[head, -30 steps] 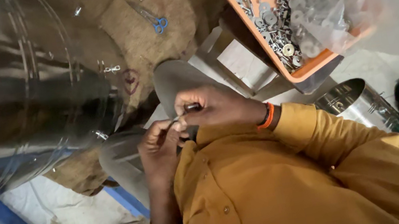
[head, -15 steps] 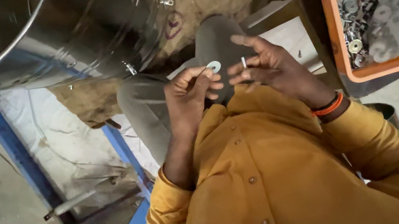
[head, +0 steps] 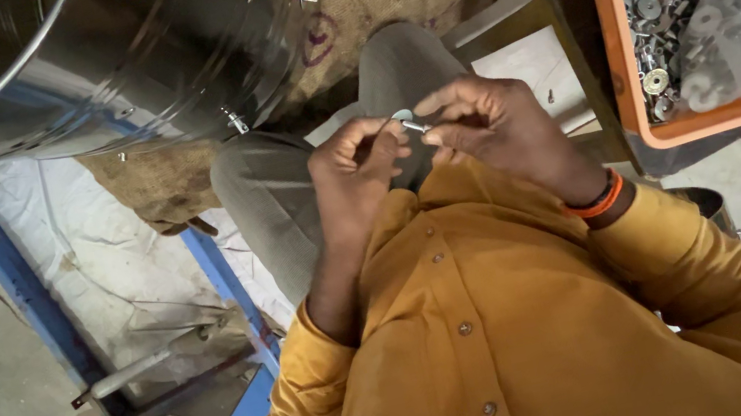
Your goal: The person sits on the floor and repeatedly picks small metal fasteners from a plastic bin, then inserts them into pre-drilled holes on the side of a large stainless steel container. The person secures each fastener by hand and continues the process around the container's circumference.
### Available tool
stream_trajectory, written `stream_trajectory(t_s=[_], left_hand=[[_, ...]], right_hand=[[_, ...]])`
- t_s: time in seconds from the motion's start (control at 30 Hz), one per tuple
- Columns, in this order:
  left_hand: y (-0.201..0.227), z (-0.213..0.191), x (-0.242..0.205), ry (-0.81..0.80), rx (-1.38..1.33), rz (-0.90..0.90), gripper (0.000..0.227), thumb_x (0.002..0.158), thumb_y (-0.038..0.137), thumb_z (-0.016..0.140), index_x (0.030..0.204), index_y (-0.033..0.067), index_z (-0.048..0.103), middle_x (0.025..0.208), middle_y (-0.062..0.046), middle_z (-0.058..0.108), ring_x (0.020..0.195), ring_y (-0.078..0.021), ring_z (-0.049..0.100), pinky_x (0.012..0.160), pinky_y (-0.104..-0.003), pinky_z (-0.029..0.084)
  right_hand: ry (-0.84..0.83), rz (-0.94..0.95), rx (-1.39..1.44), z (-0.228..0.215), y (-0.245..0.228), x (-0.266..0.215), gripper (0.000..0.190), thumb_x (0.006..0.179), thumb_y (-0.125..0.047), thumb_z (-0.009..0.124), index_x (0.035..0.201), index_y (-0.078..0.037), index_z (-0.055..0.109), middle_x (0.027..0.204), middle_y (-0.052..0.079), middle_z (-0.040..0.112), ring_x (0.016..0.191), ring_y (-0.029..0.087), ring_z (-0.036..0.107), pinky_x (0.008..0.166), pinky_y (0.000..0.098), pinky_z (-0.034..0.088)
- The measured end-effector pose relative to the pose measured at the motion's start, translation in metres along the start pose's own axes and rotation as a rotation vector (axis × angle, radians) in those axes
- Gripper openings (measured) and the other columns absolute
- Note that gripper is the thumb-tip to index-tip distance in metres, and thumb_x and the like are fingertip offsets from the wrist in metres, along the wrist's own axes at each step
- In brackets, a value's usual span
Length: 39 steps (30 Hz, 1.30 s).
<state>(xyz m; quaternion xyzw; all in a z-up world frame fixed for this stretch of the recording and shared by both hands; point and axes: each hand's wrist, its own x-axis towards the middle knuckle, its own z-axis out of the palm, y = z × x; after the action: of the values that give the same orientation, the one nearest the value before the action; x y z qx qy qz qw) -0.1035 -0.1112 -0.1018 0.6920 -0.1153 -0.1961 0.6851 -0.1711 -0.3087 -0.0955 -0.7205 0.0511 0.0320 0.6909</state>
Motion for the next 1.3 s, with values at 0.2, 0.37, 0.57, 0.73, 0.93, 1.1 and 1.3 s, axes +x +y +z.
stream_trajectory(t_s=[0.2,0.37,0.57,0.73,0.93,1.1,1.3], left_hand=[[0.009,0.008,-0.004,0.081,0.385,0.270,0.012,0.098,0.006,0.073,0.109,0.0008,0.074,0.089,-0.007,0.074,0.072,-0.0066,0.065,0.065,-0.023,0.053],[0.025,0.007,-0.008,0.019,0.473,0.367,0.020,0.096,0.004,0.072,0.116,0.0008,0.071,0.096,-0.009,0.071,0.070,-0.0063,0.060,0.062,-0.022,0.049],[0.025,0.008,-0.005,-0.047,0.176,0.171,0.008,0.101,-0.001,0.071,0.109,-0.0007,0.073,0.089,-0.004,0.069,0.073,-0.0038,0.054,0.064,-0.022,0.046],[0.021,0.012,0.006,-0.193,0.030,0.073,0.010,0.096,-0.003,0.073,0.104,-0.0012,0.066,0.097,-0.004,0.075,0.089,-0.0058,0.072,0.077,-0.022,0.058],[0.025,0.019,0.008,-0.216,0.069,0.088,0.009,0.097,-0.004,0.071,0.104,-0.0018,0.067,0.098,-0.004,0.075,0.092,-0.0060,0.071,0.081,-0.023,0.059],[0.029,0.022,0.013,-0.186,0.284,0.195,0.010,0.095,-0.002,0.076,0.104,0.0005,0.072,0.095,-0.002,0.074,0.086,-0.0026,0.067,0.075,-0.021,0.056],[0.024,0.022,0.014,-0.186,0.356,0.173,0.008,0.096,0.002,0.078,0.102,0.0011,0.073,0.089,0.000,0.072,0.078,-0.0015,0.059,0.068,-0.020,0.049]], right_hand=[[0.048,-0.002,0.002,0.004,-0.004,0.003,0.027,0.098,0.000,0.069,0.118,0.001,0.051,0.094,0.009,0.074,0.079,0.009,0.071,0.065,0.0232,0.058],[0.065,0.026,0.067,0.001,0.000,0.002,0.031,0.100,0.000,0.066,0.127,-0.001,0.050,0.099,0.008,0.074,0.084,0.008,0.071,0.072,0.0230,0.059],[0.018,-0.023,0.097,-0.006,0.001,-0.005,0.030,0.103,0.002,0.062,0.130,-0.003,0.049,0.107,0.008,0.074,0.091,0.009,0.070,0.079,0.0235,0.058],[-0.011,-0.042,0.013,-0.011,-0.005,-0.008,0.033,0.101,-0.004,0.067,0.129,-0.003,0.051,0.109,0.008,0.077,0.100,0.010,0.072,0.085,0.0242,0.060],[-0.018,-0.105,-0.153,-0.021,-0.012,-0.006,0.036,0.100,-0.007,0.069,0.132,-0.005,0.052,0.107,0.007,0.078,0.097,0.010,0.075,0.082,0.0255,0.062],[-0.038,-0.212,-0.203,-0.027,-0.011,-0.005,0.033,0.101,-0.008,0.067,0.131,-0.005,0.054,0.110,0.007,0.078,0.094,0.011,0.075,0.077,0.0266,0.062],[-0.106,-0.178,-0.029,-0.034,-0.001,-0.007,0.027,0.104,-0.009,0.064,0.130,-0.002,0.056,0.105,0.007,0.076,0.092,0.011,0.071,0.082,0.0265,0.057]])
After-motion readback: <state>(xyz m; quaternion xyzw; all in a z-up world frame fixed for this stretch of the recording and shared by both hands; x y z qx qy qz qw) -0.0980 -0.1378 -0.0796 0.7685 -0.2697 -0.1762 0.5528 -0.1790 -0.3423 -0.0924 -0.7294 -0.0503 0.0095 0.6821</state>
